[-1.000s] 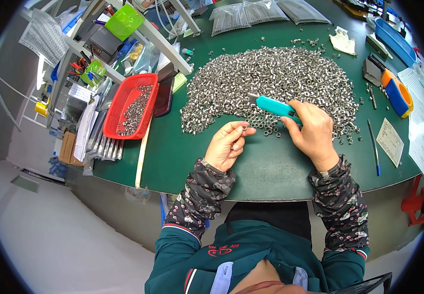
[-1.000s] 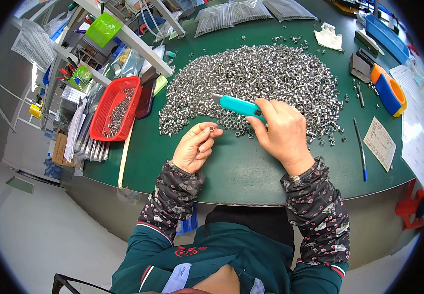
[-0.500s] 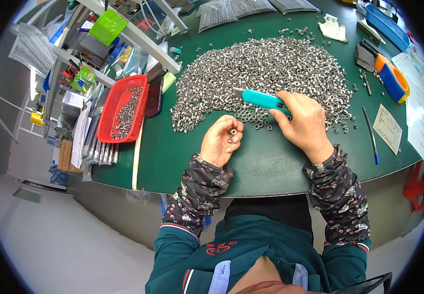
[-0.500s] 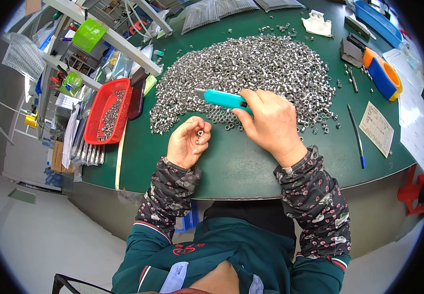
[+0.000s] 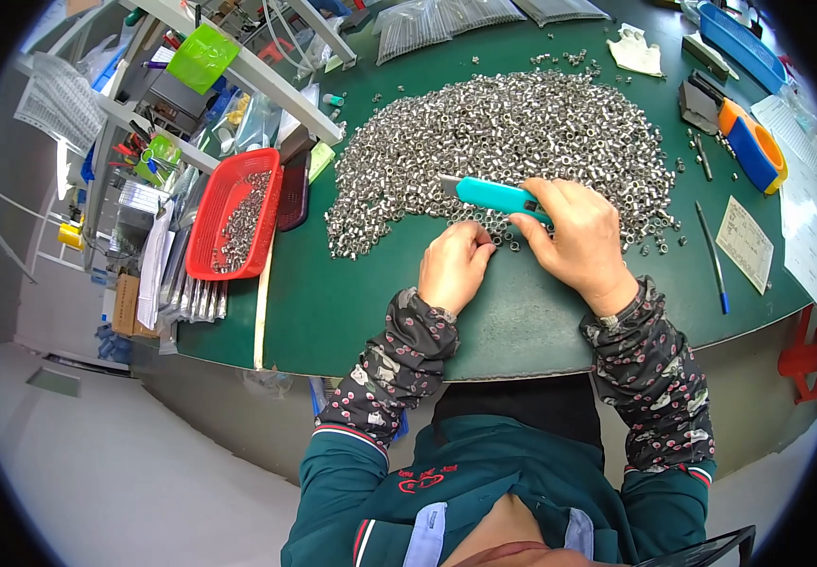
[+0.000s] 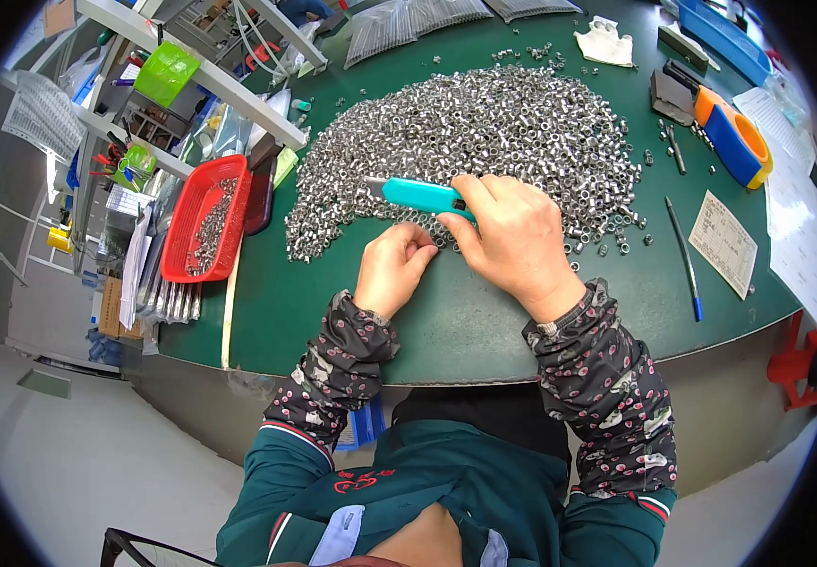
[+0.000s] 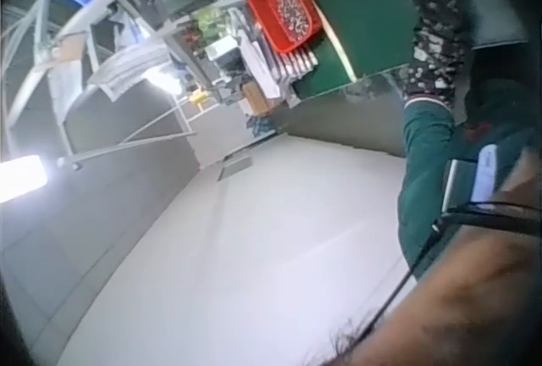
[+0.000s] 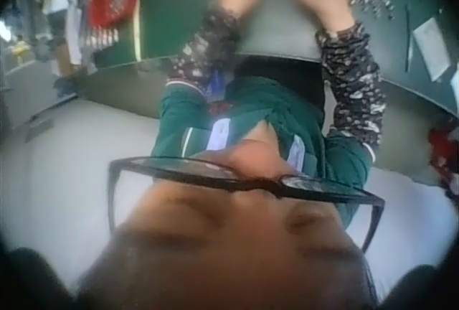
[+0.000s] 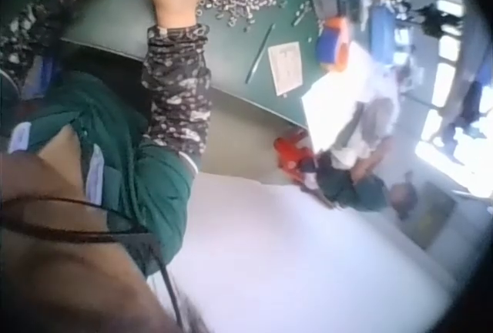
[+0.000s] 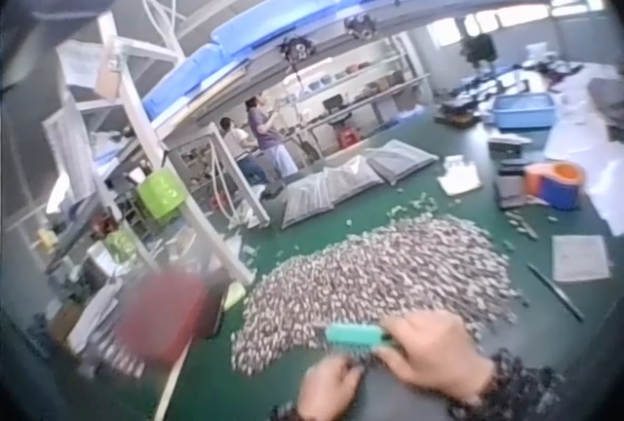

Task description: Inspecting and sorting small metal components on a workbench using a utility knife.

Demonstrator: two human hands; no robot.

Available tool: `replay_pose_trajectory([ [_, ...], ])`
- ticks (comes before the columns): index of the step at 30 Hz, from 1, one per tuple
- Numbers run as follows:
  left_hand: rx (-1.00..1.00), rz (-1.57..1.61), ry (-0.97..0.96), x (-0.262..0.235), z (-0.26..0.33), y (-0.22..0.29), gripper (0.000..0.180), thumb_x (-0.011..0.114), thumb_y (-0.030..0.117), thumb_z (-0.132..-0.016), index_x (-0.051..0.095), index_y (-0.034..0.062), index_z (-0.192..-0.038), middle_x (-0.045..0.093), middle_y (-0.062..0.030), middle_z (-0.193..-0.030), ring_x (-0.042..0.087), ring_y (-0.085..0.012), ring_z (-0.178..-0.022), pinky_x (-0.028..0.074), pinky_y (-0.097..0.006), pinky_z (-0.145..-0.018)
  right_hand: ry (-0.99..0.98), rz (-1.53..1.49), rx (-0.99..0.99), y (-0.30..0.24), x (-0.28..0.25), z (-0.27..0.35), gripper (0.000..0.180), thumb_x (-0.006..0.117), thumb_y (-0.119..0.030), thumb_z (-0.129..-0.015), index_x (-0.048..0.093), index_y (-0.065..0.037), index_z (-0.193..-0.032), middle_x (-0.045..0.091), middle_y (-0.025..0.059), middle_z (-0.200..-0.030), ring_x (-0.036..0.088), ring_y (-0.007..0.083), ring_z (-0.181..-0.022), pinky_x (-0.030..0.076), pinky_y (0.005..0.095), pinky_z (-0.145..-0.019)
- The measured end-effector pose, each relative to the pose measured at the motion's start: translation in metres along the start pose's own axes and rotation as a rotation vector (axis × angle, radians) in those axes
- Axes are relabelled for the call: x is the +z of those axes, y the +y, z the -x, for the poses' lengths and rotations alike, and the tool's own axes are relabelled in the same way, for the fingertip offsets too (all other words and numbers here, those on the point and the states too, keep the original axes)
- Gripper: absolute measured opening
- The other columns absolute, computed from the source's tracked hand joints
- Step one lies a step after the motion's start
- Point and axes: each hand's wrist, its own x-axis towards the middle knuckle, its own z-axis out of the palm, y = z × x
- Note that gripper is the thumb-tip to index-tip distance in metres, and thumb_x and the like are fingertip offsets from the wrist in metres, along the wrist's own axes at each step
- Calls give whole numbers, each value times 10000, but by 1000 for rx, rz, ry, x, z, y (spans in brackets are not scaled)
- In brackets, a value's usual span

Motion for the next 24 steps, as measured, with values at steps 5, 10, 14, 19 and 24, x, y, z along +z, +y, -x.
replay_pose_trajectory([
  [5, -16, 81, 10, -5, 1, -4, 127, 603, 83, -680, 539, 12, -764, 509, -57, -629, 466, -137, -528, 399, -266, -511, -20, -5, -5, 0, 1, 1, 213, 629, -178, -651, 530, -69, -804, 481, 51, -599, 510, 213, -562, 397, 322, -487],
  [10, -54, 59, -57, -8, -1, 5, 117, 590, 92, -687, 525, 29, -762, 536, -82, -697, 521, -215, -599, 413, -318, -546, -13, -10, 3, 0, 2, -1, 225, 635, -170, -646, 535, -63, -818, 496, 54, -610, 515, 214, -566, 403, 319, -490],
  [14, 65, 0, -17, -1, 0, -2, 112, 599, 84, -680, 524, 29, -743, 521, -67, -689, 498, -175, -573, 414, -295, -544, -36, -7, 4, -1, 3, -2, 233, 638, -163, -642, 538, -58, -825, 502, 53, -614, 518, 215, -564, 405, 319, -491],
  [19, -356, 929, -216, -25, 2, -8, 62, 529, 85, -788, 490, 58, -828, 449, 16, -666, 352, -25, -495, 279, -164, -380, -49, -7, -15, -3, 3, -2, 237, 637, -158, -643, 537, -56, -832, 506, 53, -612, 521, 215, -564, 406, 321, -494],
  [24, -393, 1602, -236, -50, 8, -36, 45, 448, 92, -844, 470, 63, -871, 495, -48, -802, 329, -27, -483, 237, -134, -351, -101, -37, -39, -5, 2, 1, 243, 641, -152, -638, 535, -52, -833, 515, 64, -622, 521, 232, -564, 407, 333, -500],
])
